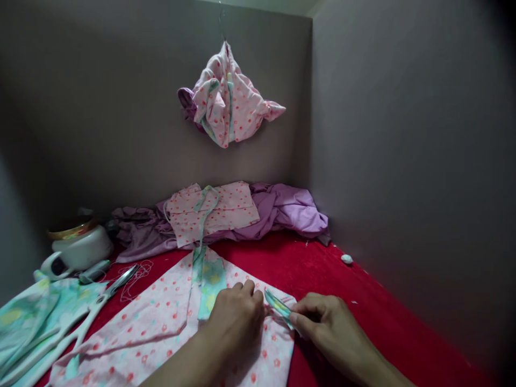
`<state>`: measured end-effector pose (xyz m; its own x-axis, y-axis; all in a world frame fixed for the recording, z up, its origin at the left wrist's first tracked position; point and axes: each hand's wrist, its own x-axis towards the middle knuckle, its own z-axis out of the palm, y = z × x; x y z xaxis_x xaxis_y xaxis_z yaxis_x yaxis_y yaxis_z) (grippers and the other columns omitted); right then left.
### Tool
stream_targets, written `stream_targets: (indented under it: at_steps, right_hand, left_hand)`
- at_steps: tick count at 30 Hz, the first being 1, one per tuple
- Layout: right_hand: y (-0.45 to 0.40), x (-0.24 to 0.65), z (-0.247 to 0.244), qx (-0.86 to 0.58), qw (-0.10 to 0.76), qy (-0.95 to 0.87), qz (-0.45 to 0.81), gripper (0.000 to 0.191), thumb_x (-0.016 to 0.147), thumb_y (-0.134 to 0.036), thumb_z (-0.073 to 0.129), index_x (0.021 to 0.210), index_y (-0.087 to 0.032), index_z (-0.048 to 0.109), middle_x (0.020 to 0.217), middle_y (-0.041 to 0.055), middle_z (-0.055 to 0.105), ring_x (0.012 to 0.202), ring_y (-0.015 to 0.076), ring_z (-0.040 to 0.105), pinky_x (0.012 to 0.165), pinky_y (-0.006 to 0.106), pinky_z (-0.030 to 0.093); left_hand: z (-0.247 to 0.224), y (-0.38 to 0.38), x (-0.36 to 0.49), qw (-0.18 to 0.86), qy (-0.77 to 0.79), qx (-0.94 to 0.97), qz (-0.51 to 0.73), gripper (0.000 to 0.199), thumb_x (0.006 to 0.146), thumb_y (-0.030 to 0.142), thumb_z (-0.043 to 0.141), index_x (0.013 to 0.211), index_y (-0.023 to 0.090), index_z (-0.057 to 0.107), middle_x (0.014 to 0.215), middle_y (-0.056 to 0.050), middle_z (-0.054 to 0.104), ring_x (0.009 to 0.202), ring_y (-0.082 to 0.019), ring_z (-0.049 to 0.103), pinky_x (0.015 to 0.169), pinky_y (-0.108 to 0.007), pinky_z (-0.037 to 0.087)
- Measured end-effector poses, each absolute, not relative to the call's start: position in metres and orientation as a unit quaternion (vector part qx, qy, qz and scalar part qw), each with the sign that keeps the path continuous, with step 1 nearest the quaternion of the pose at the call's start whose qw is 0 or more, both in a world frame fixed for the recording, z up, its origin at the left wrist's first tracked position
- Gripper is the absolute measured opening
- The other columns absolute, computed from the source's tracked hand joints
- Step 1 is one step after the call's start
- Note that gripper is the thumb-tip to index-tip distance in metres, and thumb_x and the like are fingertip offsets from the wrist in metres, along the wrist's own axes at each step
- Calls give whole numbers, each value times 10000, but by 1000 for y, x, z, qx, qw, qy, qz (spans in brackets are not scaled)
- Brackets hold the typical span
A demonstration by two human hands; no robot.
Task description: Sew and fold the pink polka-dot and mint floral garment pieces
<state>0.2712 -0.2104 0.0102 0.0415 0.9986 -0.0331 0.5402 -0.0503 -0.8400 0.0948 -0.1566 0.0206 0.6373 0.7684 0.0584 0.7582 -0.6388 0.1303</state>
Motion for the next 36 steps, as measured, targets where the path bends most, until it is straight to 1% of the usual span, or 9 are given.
stream_targets:
  at_steps: [5, 8, 11, 13, 17, 23, 28, 33, 36]
  right_hand:
    - [-211, 273, 11, -649, 347, -578, 352, 179, 714, -185, 542, 602, -150, 677, 594, 21, 611, 587, 137, 535, 547, 230, 368]
    - [-212, 273, 13, -648, 352, -564, 371, 177, 695, -170, 535, 580, -141, 666, 557, 17, 601, 553, 130, 527, 519, 222, 358]
    - [-212, 273, 15, -652, 345, -560, 378, 181, 682, -138, 519, 598, -141, 680, 546, 13, 602, 516, 117, 510, 496, 215, 348]
    - [-212, 273, 15, -656, 333, -564, 375, 195, 685, -122, 511, 611, -146, 690, 539, 12, 604, 507, 114, 505, 491, 213, 343]
    - [-214, 272, 13, -666, 295, -604, 323, 198, 703, -104, 525, 629, -155, 701, 600, 24, 633, 569, 126, 539, 536, 221, 356]
    - [-219, 269, 10, -665, 269, -654, 241, 202, 738, -117, 534, 643, -163, 706, 643, 41, 619, 605, 141, 551, 549, 237, 342]
    - [-213, 267, 11, -672, 271, -646, 239, 199, 702, -95, 539, 637, -163, 714, 638, 47, 637, 607, 150, 554, 555, 242, 351]
    - [-201, 265, 17, -691, 271, -602, 295, 208, 666, -55, 516, 602, -136, 697, 514, 20, 615, 479, 110, 500, 443, 207, 279]
    - [-193, 263, 21, -688, 281, -607, 281, 176, 643, -47, 530, 587, -127, 676, 521, 24, 626, 487, 109, 515, 443, 198, 285]
  left_hand:
    - [22, -146, 110, 88, 436, 893, 73, 174, 728, 266, 507, 728, 154, 641, 764, -103, 628, 629, -219, 585, 549, -310, 359]
    - [18, -143, 112, 119, 440, 882, 117, 148, 690, 209, 488, 717, 157, 624, 764, -80, 620, 639, -205, 578, 556, -299, 351]
    - [12, -136, 109, 178, 436, 868, 158, 160, 694, 173, 461, 658, 152, 615, 718, -56, 617, 645, -169, 568, 585, -271, 371]
    - [10, -131, 106, 232, 437, 851, 179, 184, 709, 175, 455, 637, 151, 623, 639, -26, 611, 598, -133, 553, 564, -232, 378]
    - [9, -127, 105, 300, 445, 812, 228, 157, 690, 188, 502, 642, 146, 645, 576, 7, 607, 543, -102, 534, 521, -189, 379]
    - [9, -132, 110, 293, 462, 778, 308, 138, 654, 146, 502, 548, 149, 591, 541, 6, 576, 530, -105, 514, 508, -202, 355]
    - [13, -136, 112, 275, 433, 791, 334, 147, 658, 150, 525, 512, 157, 543, 517, 16, 537, 494, -89, 463, 500, -203, 328]
    - [13, -140, 112, 257, 406, 809, 339, 160, 680, 147, 515, 521, 162, 512, 512, 18, 509, 488, -85, 440, 500, -208, 306]
    - [10, -143, 112, 236, 384, 827, 336, 173, 701, 144, 512, 530, 165, 490, 549, 11, 503, 525, -89, 440, 529, -220, 295]
